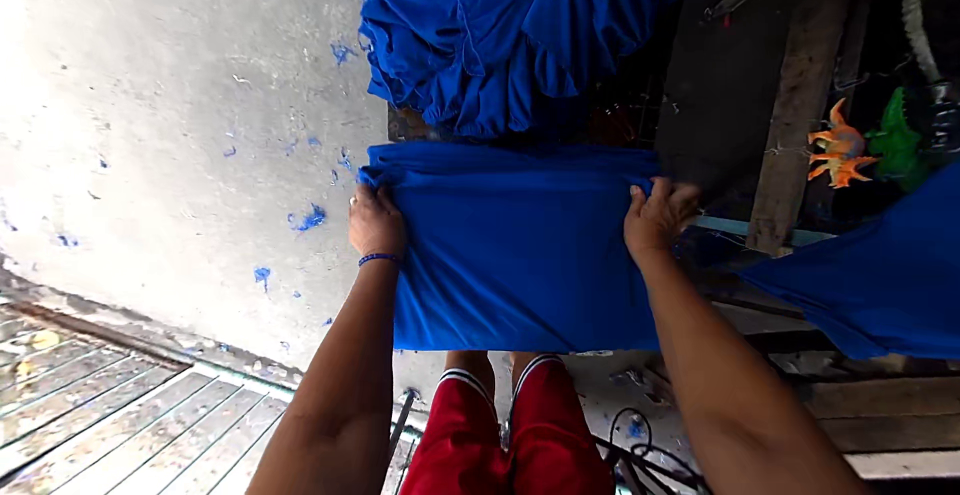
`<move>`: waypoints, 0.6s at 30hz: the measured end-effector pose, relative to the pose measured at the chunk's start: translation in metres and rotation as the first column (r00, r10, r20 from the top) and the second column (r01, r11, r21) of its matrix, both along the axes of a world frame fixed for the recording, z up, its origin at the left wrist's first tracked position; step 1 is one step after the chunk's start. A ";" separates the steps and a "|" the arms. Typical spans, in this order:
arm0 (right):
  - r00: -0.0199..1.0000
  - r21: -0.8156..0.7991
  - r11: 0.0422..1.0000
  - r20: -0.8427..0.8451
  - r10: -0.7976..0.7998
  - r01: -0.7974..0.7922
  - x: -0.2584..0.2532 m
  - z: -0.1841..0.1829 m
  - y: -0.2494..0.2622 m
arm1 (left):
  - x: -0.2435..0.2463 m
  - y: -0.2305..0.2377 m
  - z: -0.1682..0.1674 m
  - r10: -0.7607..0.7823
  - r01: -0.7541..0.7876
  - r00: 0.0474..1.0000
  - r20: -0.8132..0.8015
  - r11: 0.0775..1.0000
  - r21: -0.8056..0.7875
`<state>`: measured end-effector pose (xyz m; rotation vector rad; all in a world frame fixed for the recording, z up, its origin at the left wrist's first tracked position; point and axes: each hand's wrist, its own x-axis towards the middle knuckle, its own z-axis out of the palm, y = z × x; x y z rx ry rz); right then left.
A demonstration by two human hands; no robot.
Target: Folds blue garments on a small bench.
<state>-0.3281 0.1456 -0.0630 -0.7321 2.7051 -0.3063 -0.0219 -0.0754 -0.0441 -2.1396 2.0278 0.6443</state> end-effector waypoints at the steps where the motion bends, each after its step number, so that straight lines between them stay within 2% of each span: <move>1: 0.996 0.017 0.996 -0.020 0.083 -0.083 -0.002 -0.001 -0.005 | 0.001 0.000 -0.001 -0.042 0.042 0.999 -0.003 0.995 -0.092; 3: 0.955 -0.061 0.954 -0.051 0.291 -0.294 -0.010 0.004 -0.007 | 0.007 0.005 0.000 -0.210 0.163 0.972 -0.107 0.926 -0.339; 4: 0.917 -0.124 0.909 -0.020 0.398 -0.397 -0.019 0.008 -0.006 | 0.010 0.004 0.001 -0.369 0.252 0.911 -0.186 0.853 -0.458; 5: 0.866 -0.160 0.860 0.046 0.497 -0.485 -0.029 0.010 -0.005 | 0.014 0.001 0.003 -0.550 0.364 0.796 -0.252 0.768 -0.527; 6: 0.809 -0.153 0.821 0.148 0.569 -0.550 -0.037 0.010 -0.002 | 0.018 -0.005 0.005 -0.692 0.493 0.657 -0.298 0.694 -0.525; 7: 0.753 -0.132 0.795 0.263 0.604 -0.592 -0.045 0.010 0.000 | 0.022 -0.015 0.008 -0.771 0.638 0.549 -0.324 0.637 -0.433; 8: 0.706 -0.108 0.786 0.378 0.599 -0.609 -0.052 0.011 -0.002 | 0.026 -0.029 0.006 -0.802 0.762 0.491 -0.340 0.584 -0.278; 10: 0.654 -0.003 0.763 0.513 0.556 -0.646 -0.065 0.012 -0.015 | 0.027 -0.059 -0.002 -0.781 0.849 0.508 -0.363 0.525 0.057; 12: 0.645 0.143 0.710 0.567 0.512 -0.690 -0.072 0.010 -0.036 | 0.012 -0.085 -0.005 -0.773 0.820 0.567 -0.285 0.500 0.278; 14: 0.653 0.243 0.664 0.586 0.480 -0.707 -0.070 0.012 -0.056 | -0.011 -0.099 -0.004 -0.781 0.755 0.603 -0.164 0.492 0.433; 16: 0.670 0.282 0.649 0.562 0.485 -0.707 -0.067 0.009 -0.070 | -0.030 -0.103 -0.004 -0.795 0.716 0.603 -0.072 0.498 0.489; 18: 0.684 0.303 0.641 0.531 0.501 -0.705 -0.065 0.007 -0.073 | -0.039 -0.105 -0.008 -0.815 0.716 0.577 -0.050 0.475 0.512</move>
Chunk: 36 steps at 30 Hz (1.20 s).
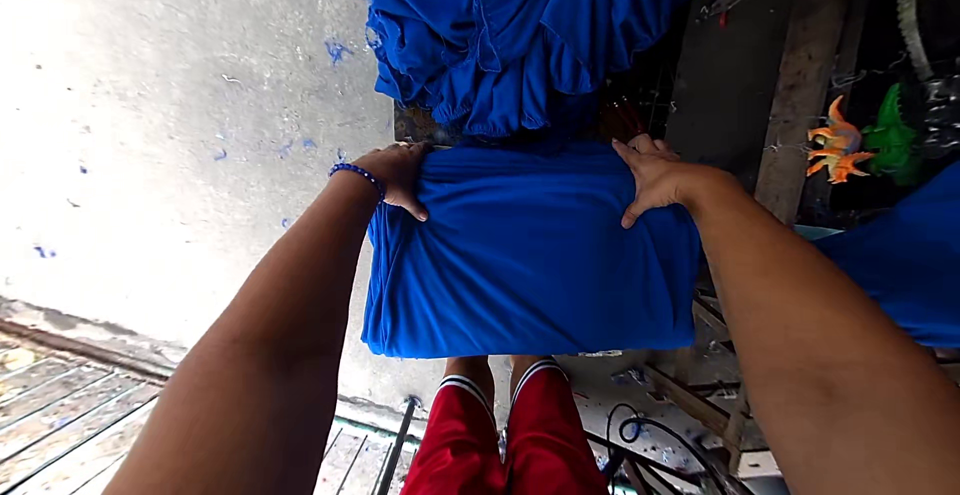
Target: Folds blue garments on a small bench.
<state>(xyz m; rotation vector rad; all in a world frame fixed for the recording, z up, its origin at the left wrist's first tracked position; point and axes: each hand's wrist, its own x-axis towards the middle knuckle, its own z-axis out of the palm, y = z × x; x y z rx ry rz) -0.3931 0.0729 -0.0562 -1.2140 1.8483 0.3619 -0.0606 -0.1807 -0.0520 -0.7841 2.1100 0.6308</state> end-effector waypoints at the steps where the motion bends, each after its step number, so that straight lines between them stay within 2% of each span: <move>1: 1.000 0.002 1.000 -0.014 0.001 -0.001 0.000 0.000 0.000 | -0.001 -0.001 -0.003 0.001 -0.001 1.000 0.006 1.000 0.024; 5: 0.991 0.025 0.996 -0.101 0.083 -0.081 0.004 0.011 -0.005 | -0.006 0.000 -0.001 -0.065 0.060 0.996 0.068 0.996 0.073; 9: 0.983 -0.071 0.988 -0.131 0.125 -0.135 0.009 0.022 0.004 | -0.002 0.011 0.011 -0.090 0.094 0.992 0.086 0.995 -0.045; 12: 0.979 -0.118 0.975 -0.102 0.176 -0.187 0.015 0.039 0.017 | 0.016 0.023 0.032 -0.045 0.046 0.995 -0.090 0.999 0.002; 16: 0.971 -0.189 0.953 -0.071 0.227 -0.236 0.050 0.090 0.050 | 0.053 0.065 0.089 -0.064 0.068 0.975 -0.213 0.998 0.015; 20: 0.966 -0.307 0.921 0.016 0.256 -0.239 0.097 0.161 0.114 | 0.109 0.126 0.149 -0.153 0.156 0.901 -0.407 0.987 -0.025; 24: 0.960 -0.425 0.874 0.039 0.277 -0.235 0.119 0.209 0.160 | 0.146 0.150 0.188 -0.092 0.131 0.801 -0.592 0.991 0.024; 28: 0.967 -0.566 0.789 -0.065 0.246 -0.239 0.115 0.249 0.158 | 0.137 0.130 0.228 -0.132 0.063 0.712 -0.689 0.990 -0.125; 32: 0.941 -0.710 0.619 -0.290 0.177 -0.335 0.127 0.298 0.158 | 0.138 0.126 0.285 -0.225 -0.045 0.614 -0.756 0.947 -0.317; 34: 0.917 -0.741 0.561 -0.389 0.089 -0.369 0.148 0.299 0.173 | 0.159 0.147 0.284 -0.256 -0.147 0.578 -0.775 0.901 -0.407; 36: 0.871 -0.760 0.504 -0.491 -0.030 -0.411 0.170 0.265 0.196 | 0.183 0.179 0.247 -0.277 -0.282 0.536 -0.798 0.832 -0.478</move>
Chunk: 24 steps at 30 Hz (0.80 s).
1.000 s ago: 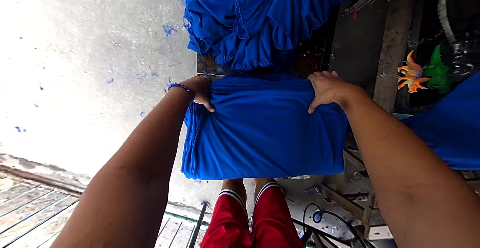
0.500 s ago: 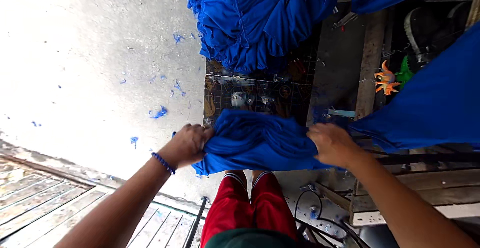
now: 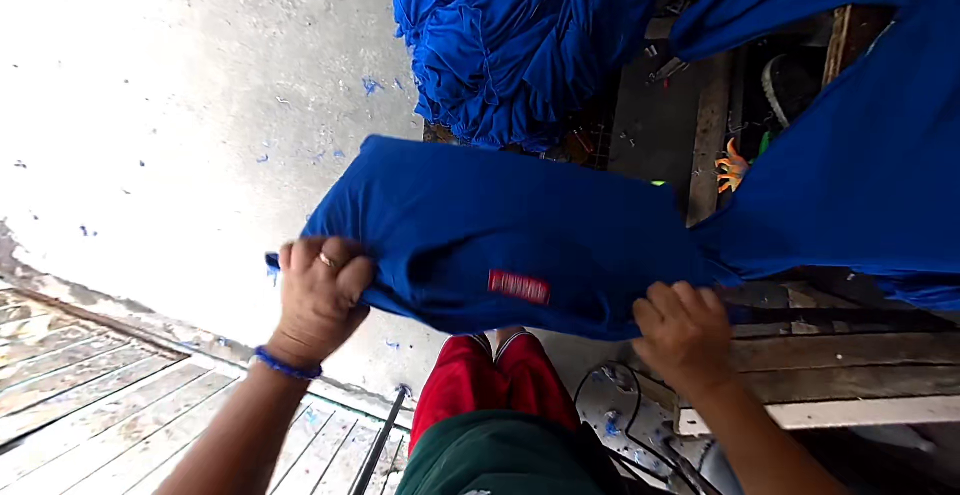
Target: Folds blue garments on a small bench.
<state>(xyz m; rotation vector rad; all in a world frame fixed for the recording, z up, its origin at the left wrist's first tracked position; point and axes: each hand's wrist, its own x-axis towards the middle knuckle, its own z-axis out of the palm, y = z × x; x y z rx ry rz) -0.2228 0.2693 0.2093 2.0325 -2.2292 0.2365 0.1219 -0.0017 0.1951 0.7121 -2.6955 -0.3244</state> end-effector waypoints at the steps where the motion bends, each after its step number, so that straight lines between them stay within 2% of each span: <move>1: 0.998 -0.047 0.998 -0.044 -0.047 0.045 0.009 -0.030 0.013 | 0.010 0.018 -0.029 0.056 -0.057 0.998 -0.035 0.998 -0.033; 3: 0.994 -0.030 0.994 -0.017 -0.110 0.109 0.022 -0.099 0.032 | 0.019 0.053 -0.094 0.166 -0.166 0.986 0.000 0.986 -0.005; 4: 0.990 0.085 0.988 0.054 -0.134 0.129 0.028 -0.131 0.036 | 0.017 0.068 -0.124 0.203 -0.210 0.975 0.086 0.974 0.081; 5: 0.972 0.300 0.945 0.149 -0.180 0.129 0.033 -0.156 0.038 | 0.012 0.080 -0.150 0.208 -0.267 0.946 0.249 0.935 0.234; 6: 0.935 0.578 0.810 0.228 -0.273 0.096 0.034 -0.174 0.032 | 0.004 0.087 -0.174 0.154 -0.354 0.871 0.467 0.856 0.377; 7: 0.903 0.781 0.623 0.236 -0.358 0.043 0.032 -0.191 0.021 | -0.003 0.086 -0.197 0.051 -0.452 0.760 0.648 0.757 0.471; 8: 0.883 0.880 0.475 0.224 -0.413 -0.001 0.031 -0.201 0.009 | -0.009 0.083 -0.214 -0.034 -0.542 0.665 0.746 0.665 0.514; 9: 0.866 0.916 0.401 0.222 -0.448 -0.027 0.031 -0.203 0.000 | -0.013 0.084 -0.220 -0.050 -0.609 0.629 0.776 0.588 0.532; 10: 0.843 0.905 0.424 0.244 -0.479 -0.021 0.031 -0.199 -0.006 | -0.017 0.086 -0.219 0.019 -0.658 0.639 0.769 0.531 0.534; 11: 0.809 0.858 0.513 0.292 -0.511 0.014 0.031 -0.190 -0.012 | -0.021 0.087 -0.211 0.152 -0.692 0.664 0.732 0.494 0.525; 12: 0.783 0.765 0.641 0.355 -0.511 0.072 0.031 -0.176 -0.017 | -0.024 0.087 -0.201 0.312 -0.711 0.688 0.655 0.474 0.520; 13: 0.785 0.623 0.770 0.403 -0.470 0.141 0.030 -0.160 -0.023 | -0.028 0.087 -0.190 0.471 -0.713 0.701 0.536 0.482 0.509; 15: 0.867 0.225 0.939 0.373 -0.330 0.260 0.029 -0.126 -0.036 | -0.042 0.086 -0.170 0.663 -0.665 0.728 0.176 0.619 0.418; 16: 0.909 0.000 0.960 0.320 -0.267 0.281 0.027 -0.111 -0.044 | -0.053 0.082 -0.162 0.665 -0.629 0.747 0.008 0.703 0.333; 17: 0.937 -0.180 0.946 0.275 -0.216 0.270 0.024 -0.098 -0.052 | -0.064 0.076 -0.156 0.629 -0.594 0.772 -0.094 0.766 0.246; 19: 0.956 -0.314 0.911 0.202 -0.212 0.268 0.018 -0.094 -0.069 | -0.082 0.061 -0.168 0.557 -0.545 0.820 -0.134 0.831 0.114; 20: 0.955 -0.313 0.907 0.183 -0.234 0.282 0.015 -0.112 -0.075 | -0.086 0.051 -0.188 0.536 -0.531 0.839 -0.093 0.844 0.078; 21: 0.949 -0.257 0.917 0.166 -0.267 0.304 0.014 -0.145 -0.077 | -0.087 0.040 -0.217 0.528 -0.526 0.849 -0.014 0.848 0.067; 23: 0.930 -0.013 0.936 0.120 -0.348 0.352 0.008 -0.241 -0.075 | -0.086 0.015 -0.282 0.518 -0.542 0.835 0.183 0.832 0.118; 24: 0.911 0.111 0.920 0.135 -0.389 0.377 0.004 -0.281 -0.073 | -0.089 0.007 -0.301 0.508 -0.550 0.826 0.245 0.822 0.147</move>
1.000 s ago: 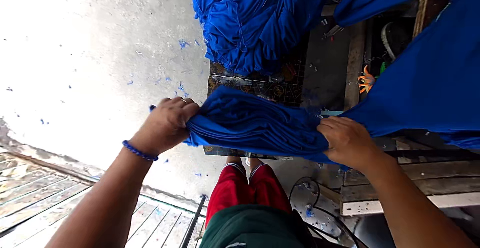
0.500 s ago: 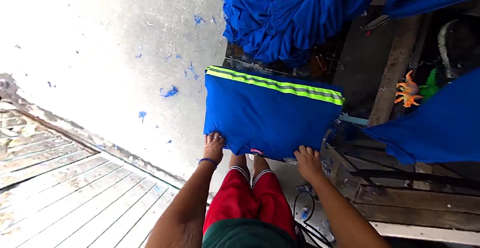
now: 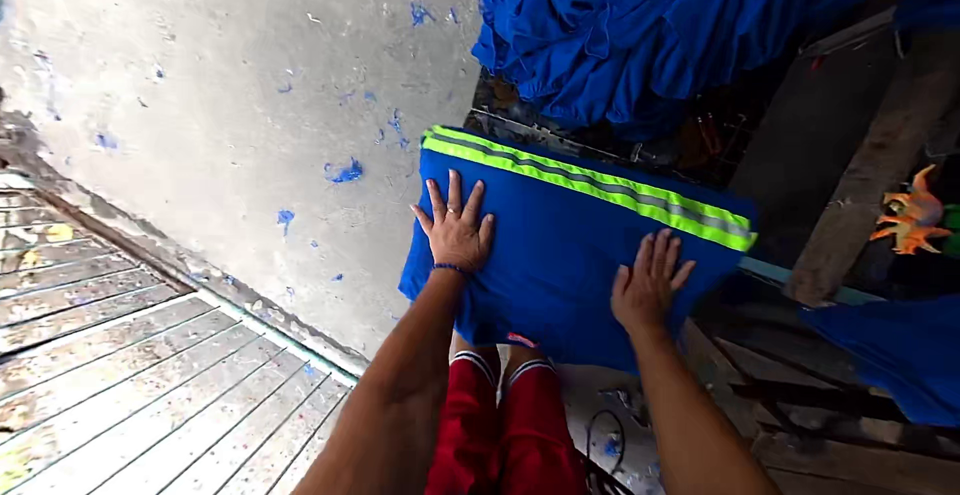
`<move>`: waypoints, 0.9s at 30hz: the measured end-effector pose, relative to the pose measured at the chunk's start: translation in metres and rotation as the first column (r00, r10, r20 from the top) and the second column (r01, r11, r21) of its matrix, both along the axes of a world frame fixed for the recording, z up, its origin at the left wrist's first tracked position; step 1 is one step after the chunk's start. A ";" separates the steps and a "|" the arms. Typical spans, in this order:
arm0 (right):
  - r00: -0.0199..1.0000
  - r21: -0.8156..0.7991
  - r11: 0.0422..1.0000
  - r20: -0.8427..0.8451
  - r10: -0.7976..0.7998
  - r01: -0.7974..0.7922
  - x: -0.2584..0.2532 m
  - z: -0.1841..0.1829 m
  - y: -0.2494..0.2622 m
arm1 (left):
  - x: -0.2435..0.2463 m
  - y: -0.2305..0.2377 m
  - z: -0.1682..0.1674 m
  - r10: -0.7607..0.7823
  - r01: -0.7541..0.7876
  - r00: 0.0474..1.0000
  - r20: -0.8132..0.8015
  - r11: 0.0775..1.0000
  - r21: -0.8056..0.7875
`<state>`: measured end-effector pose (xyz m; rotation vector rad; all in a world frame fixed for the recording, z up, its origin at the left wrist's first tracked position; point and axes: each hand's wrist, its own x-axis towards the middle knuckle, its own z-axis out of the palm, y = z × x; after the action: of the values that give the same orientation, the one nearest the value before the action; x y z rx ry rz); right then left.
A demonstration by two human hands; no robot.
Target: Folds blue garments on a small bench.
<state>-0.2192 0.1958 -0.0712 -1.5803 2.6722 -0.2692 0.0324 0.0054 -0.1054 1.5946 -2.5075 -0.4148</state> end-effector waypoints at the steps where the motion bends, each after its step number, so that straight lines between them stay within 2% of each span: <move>1: 0.997 0.079 0.997 0.071 -0.019 0.013 -0.004 -0.022 0.000 | -0.003 -0.004 -0.006 0.000 -0.001 1.000 0.024 0.999 0.047; 2: 0.992 0.133 0.991 0.125 -0.030 0.013 -0.004 -0.029 0.000 | -0.002 -0.008 -0.004 -0.004 0.001 0.999 0.044 0.996 0.086; 4: 0.984 0.202 0.979 0.174 -0.031 -0.005 -0.007 -0.019 0.005 | 0.000 -0.009 0.009 -0.022 0.015 0.999 0.047 0.989 0.149; 6: 0.989 0.172 0.985 0.146 -0.037 0.011 -0.019 -0.008 0.005 | 0.000 -0.016 0.019 -0.008 0.010 1.000 -0.016 0.990 0.143; 8: 0.963 0.130 0.978 0.195 -0.186 0.163 -0.019 0.002 0.025 | 0.020 -0.008 0.028 0.058 -0.050 0.996 -0.072 0.992 0.118; 9: 0.907 0.111 0.951 0.288 -0.308 0.288 -0.019 0.005 0.040 | 0.034 -0.002 0.033 0.118 -0.106 0.991 -0.067 0.982 0.155; 10: 0.803 0.091 0.903 0.426 -0.417 0.420 -0.022 0.004 0.049 | 0.045 -0.002 0.036 0.186 -0.168 0.981 -0.058 0.959 0.230; 11: 0.633 0.116 0.834 0.597 -0.493 0.540 -0.025 0.003 0.054 | 0.058 -0.007 0.034 0.258 -0.223 0.964 -0.067 0.917 0.332; 12: 0.402 0.187 0.745 0.745 -0.532 0.640 -0.026 0.004 0.059 | 0.072 -0.010 0.029 0.346 -0.276 0.935 -0.079 0.849 0.450; 13: 0.192 0.276 0.657 0.814 -0.548 0.702 -0.026 0.005 0.063 | 0.083 -0.012 0.028 0.443 -0.323 0.895 -0.061 0.736 0.595; 14: 0.050 0.348 0.599 0.836 -0.547 0.721 -0.029 0.004 0.065 | 0.087 -0.014 0.028 0.527 -0.344 0.849 -0.041 0.609 0.715; 16: -0.097 0.460 0.571 0.829 -0.551 0.680 -0.039 0.003 0.059 | 0.083 -0.023 0.033 0.605 -0.324 0.797 0.009 0.415 0.850; 18: -0.117 0.502 0.577 0.810 -0.574 0.644 -0.046 -0.004 0.061 | 0.074 -0.026 0.040 0.600 -0.356 0.795 0.093 0.335 0.872; 22: -0.055 0.514 0.611 0.790 -0.611 0.602 -0.057 -0.015 0.068 | 0.067 -0.018 0.039 0.596 -0.449 0.792 0.135 0.418 0.790; 25: -0.052 0.589 0.598 0.735 -0.676 0.544 -0.061 -0.002 0.059 | 0.056 -0.007 0.049 0.597 -0.527 0.781 0.182 0.474 0.705; 27: -0.008 0.601 0.593 0.706 -0.708 0.536 -0.056 0.005 0.058 | 0.056 0.003 0.052 0.615 -0.530 0.773 0.156 0.490 0.692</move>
<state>-0.2757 0.2537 -0.0664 0.1821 2.0082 -0.6825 0.0881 0.0085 -0.0530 2.4406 -1.5742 -1.4327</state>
